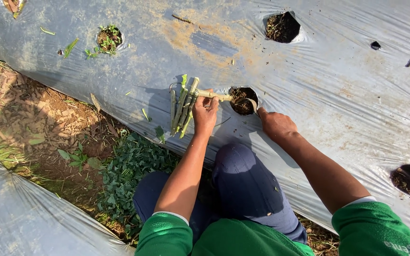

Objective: The person kneels on a plastic-covered field and uses a curved sickle to clear weeds and dig holes in the soil. They then insert sugarcane cuttings into the prepared holes and pack the soil around them.

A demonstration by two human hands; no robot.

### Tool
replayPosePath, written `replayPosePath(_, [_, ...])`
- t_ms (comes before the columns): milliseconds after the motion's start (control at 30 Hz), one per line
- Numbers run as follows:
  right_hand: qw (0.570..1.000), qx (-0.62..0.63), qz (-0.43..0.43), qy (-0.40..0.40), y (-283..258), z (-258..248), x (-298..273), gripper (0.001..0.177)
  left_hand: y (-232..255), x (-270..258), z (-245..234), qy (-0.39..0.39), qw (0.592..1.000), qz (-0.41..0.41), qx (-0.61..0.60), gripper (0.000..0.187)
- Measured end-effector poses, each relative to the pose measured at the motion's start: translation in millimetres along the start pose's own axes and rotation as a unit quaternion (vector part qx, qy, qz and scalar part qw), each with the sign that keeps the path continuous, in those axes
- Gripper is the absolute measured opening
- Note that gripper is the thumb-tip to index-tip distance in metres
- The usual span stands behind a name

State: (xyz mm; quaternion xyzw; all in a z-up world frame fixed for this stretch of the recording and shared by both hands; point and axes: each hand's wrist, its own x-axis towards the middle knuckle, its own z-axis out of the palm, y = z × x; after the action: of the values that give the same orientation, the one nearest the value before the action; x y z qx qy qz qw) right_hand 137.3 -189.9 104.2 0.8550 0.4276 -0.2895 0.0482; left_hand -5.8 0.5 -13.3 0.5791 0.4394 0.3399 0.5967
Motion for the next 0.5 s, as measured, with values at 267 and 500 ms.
replayPosePath(267, [0.999, -0.040, 0.001, 0.030, 15, -5, 5, 0.033, -6, -3, -4, 0.002, 1.000, -0.003, 0.022, 0.032])
replayPosePath(500, [0.979, 0.059, 0.188, -0.046, 7, 3, 60, 0.046, -1, 0, -3, -0.004, 0.999, 0.001, 0.033, 0.031])
